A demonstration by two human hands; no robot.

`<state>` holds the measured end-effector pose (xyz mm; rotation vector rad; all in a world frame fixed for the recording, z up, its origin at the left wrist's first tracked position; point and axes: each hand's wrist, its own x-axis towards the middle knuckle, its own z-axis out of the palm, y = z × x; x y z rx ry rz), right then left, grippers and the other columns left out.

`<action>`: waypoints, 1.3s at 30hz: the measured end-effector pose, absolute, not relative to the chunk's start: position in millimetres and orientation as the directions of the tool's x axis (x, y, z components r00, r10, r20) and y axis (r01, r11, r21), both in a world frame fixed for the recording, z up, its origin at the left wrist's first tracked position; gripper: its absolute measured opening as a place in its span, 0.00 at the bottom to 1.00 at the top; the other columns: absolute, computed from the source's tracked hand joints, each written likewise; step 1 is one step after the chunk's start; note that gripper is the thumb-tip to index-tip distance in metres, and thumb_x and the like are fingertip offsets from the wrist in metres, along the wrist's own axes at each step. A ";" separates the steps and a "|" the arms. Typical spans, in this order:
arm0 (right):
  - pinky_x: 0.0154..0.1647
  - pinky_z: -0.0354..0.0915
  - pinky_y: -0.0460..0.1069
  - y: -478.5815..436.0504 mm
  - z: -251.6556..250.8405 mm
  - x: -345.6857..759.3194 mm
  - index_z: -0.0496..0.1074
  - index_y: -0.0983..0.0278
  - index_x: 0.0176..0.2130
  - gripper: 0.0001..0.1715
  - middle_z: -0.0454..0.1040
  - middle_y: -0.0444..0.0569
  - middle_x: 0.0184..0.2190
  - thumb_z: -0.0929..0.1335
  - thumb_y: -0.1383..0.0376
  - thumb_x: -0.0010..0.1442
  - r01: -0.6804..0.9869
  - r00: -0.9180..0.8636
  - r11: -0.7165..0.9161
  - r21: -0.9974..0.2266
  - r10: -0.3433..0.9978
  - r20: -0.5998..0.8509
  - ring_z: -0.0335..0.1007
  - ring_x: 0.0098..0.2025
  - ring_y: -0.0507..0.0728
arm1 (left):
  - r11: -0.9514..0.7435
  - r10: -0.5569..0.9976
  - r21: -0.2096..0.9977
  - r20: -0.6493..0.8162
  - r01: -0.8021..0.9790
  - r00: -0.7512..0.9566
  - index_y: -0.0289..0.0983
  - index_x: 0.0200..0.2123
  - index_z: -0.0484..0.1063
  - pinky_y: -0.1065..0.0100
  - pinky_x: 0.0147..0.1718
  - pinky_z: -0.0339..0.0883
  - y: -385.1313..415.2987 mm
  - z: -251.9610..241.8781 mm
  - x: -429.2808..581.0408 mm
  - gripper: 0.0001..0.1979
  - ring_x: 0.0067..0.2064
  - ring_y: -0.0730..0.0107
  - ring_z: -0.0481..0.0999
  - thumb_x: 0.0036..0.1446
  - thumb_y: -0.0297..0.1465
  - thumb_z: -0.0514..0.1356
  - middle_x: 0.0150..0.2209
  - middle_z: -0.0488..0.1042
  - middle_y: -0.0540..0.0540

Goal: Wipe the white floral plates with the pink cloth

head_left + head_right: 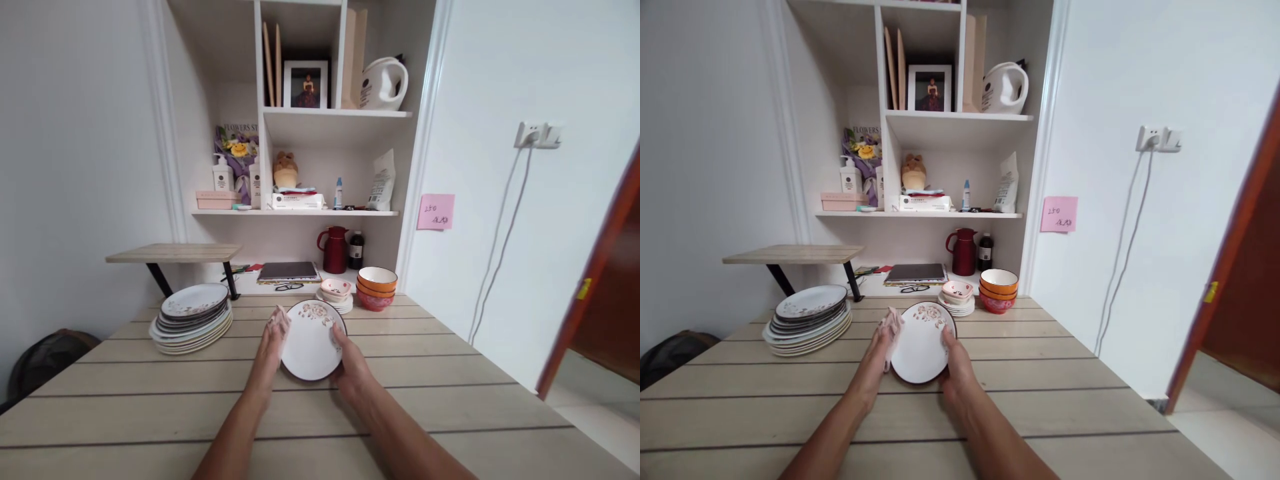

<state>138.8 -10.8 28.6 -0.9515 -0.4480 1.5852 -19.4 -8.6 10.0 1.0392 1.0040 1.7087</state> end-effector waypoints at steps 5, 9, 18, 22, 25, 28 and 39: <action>0.41 0.72 0.52 -9.9 33.0 145.2 0.74 0.67 0.44 0.21 0.82 0.55 0.40 0.71 0.55 0.55 -0.587 0.005 -0.216 -0.781 0.963 -0.270 0.78 0.41 0.61 | -0.203 0.973 0.886 0.133 -0.418 -0.191 0.41 0.53 0.72 0.57 0.58 0.61 -8.4 14.2 -15.9 0.32 0.58 0.54 0.70 0.55 0.57 0.54 0.56 0.74 0.40; 0.45 0.71 0.55 -13.6 38.1 148.8 0.74 0.66 0.48 0.27 0.82 0.55 0.40 0.73 0.55 0.52 -0.509 -0.093 -0.123 -0.852 0.992 -0.087 0.78 0.42 0.63 | -0.261 0.920 0.929 0.156 -0.264 -0.360 0.40 0.56 0.67 0.62 0.55 0.64 -1.2 3.9 -20.3 0.35 0.57 0.56 0.71 0.46 0.46 0.68 0.56 0.73 0.38; 0.47 0.70 0.56 -16.4 46.4 161.9 0.75 0.66 0.49 0.32 0.81 0.55 0.40 0.74 0.52 0.49 -0.409 -0.170 -0.017 -0.912 0.984 0.057 0.78 0.40 0.64 | -0.188 0.973 0.919 0.126 -0.346 -0.195 0.36 0.41 0.74 0.68 0.39 0.72 -13.2 6.0 -20.0 0.23 0.39 0.63 0.79 0.45 0.44 0.69 0.39 0.80 0.42; 0.42 0.72 0.55 -15.2 36.6 152.6 0.74 0.67 0.49 0.32 0.82 0.56 0.38 0.75 0.53 0.49 -0.456 -0.090 -0.055 -0.888 0.996 -0.015 0.79 0.38 0.63 | -0.137 0.983 0.878 0.062 -0.459 -0.175 0.35 0.43 0.74 0.65 0.38 0.73 -13.3 4.8 -17.3 0.25 0.38 0.61 0.80 0.44 0.42 0.71 0.38 0.81 0.42; 0.39 0.73 0.53 -15.0 30.3 143.5 0.73 0.68 0.48 0.31 0.82 0.56 0.37 0.75 0.53 0.49 -0.502 -0.056 -0.073 -0.862 0.997 -0.052 0.79 0.37 0.63 | -0.135 0.973 0.858 0.020 -0.496 -0.230 0.35 0.44 0.74 0.64 0.35 0.74 -11.8 2.9 -15.5 0.26 0.37 0.60 0.81 0.42 0.41 0.72 0.38 0.81 0.40; 0.39 0.74 0.53 -15.5 28.4 137.8 0.73 0.68 0.48 0.30 0.82 0.55 0.37 0.75 0.55 0.49 -0.555 -0.025 -0.063 -0.830 0.998 -0.059 0.79 0.38 0.63 | -0.162 0.957 0.851 0.012 -0.499 -0.291 0.35 0.44 0.74 0.66 0.31 0.74 -10.4 0.8 -11.1 0.27 0.34 0.62 0.80 0.42 0.43 0.71 0.37 0.81 0.40; 0.44 0.73 0.56 -21.2 19.1 123.2 0.72 0.66 0.50 0.30 0.81 0.53 0.43 0.73 0.52 0.52 -0.658 0.027 -0.101 -0.746 0.987 -0.158 0.77 0.46 0.65 | -0.232 0.908 0.864 0.028 -0.446 -0.418 0.37 0.44 0.75 0.68 0.29 0.73 -8.7 -6.0 2.6 0.24 0.34 0.60 0.81 0.46 0.45 0.66 0.35 0.81 0.42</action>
